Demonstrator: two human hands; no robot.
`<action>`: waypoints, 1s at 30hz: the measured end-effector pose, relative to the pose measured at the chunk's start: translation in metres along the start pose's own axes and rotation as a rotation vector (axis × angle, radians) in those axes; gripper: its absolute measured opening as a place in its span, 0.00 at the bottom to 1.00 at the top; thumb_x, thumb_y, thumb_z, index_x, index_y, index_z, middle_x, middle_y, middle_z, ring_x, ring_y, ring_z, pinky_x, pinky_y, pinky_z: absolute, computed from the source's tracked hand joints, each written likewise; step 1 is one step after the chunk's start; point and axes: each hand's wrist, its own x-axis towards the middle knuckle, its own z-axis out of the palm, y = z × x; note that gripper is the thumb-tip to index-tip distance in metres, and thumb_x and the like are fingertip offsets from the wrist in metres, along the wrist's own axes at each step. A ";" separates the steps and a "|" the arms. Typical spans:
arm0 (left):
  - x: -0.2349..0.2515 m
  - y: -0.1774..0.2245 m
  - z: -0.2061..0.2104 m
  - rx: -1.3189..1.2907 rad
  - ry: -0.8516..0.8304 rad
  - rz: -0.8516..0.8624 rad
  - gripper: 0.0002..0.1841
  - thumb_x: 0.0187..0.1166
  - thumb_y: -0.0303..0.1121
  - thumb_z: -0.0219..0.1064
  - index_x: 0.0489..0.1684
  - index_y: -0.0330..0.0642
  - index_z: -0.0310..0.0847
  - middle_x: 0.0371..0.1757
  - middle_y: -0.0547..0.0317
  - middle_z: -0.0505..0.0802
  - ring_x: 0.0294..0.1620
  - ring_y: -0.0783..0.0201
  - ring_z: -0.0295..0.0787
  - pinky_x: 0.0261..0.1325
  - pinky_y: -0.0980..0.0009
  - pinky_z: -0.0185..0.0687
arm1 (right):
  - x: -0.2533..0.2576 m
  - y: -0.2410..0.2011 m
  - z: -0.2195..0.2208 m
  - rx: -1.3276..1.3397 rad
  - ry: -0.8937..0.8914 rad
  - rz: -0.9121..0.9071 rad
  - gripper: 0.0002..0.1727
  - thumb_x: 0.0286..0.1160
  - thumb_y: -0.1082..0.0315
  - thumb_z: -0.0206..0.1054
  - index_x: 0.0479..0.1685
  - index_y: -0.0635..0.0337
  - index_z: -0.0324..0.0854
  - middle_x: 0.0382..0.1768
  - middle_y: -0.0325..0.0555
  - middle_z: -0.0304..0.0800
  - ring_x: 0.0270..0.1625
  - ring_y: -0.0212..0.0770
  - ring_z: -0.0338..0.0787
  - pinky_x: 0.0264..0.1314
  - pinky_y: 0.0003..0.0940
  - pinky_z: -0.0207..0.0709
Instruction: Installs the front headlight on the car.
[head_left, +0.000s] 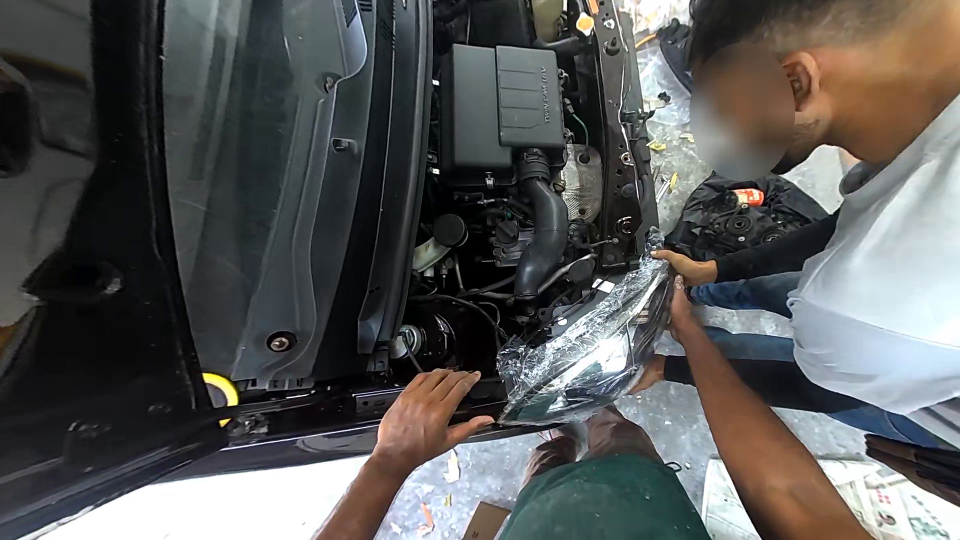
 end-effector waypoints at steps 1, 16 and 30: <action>0.001 0.001 0.000 -0.006 -0.003 -0.004 0.41 0.73 0.78 0.52 0.64 0.55 0.88 0.58 0.65 0.95 0.61 0.60 0.90 0.64 0.58 0.84 | 0.003 0.001 -0.001 -0.002 -0.018 -0.028 0.49 0.82 0.24 0.30 0.93 0.48 0.53 0.85 0.59 0.67 0.84 0.58 0.71 0.78 0.69 0.65; 0.001 0.002 -0.004 -0.006 -0.006 -0.032 0.38 0.69 0.78 0.57 0.57 0.56 0.91 0.60 0.68 0.92 0.64 0.64 0.87 0.63 0.62 0.84 | 0.013 0.010 0.002 -0.045 0.013 -0.032 0.52 0.80 0.22 0.29 0.89 0.53 0.62 0.83 0.60 0.70 0.84 0.58 0.70 0.80 0.69 0.64; -0.002 0.002 -0.008 -0.019 0.081 -0.108 0.45 0.59 0.82 0.62 0.57 0.50 0.88 0.60 0.59 0.91 0.63 0.57 0.84 0.73 0.55 0.73 | 0.007 0.011 0.002 0.000 -0.003 -0.041 0.50 0.78 0.21 0.34 0.94 0.42 0.52 0.88 0.53 0.64 0.88 0.54 0.66 0.83 0.68 0.62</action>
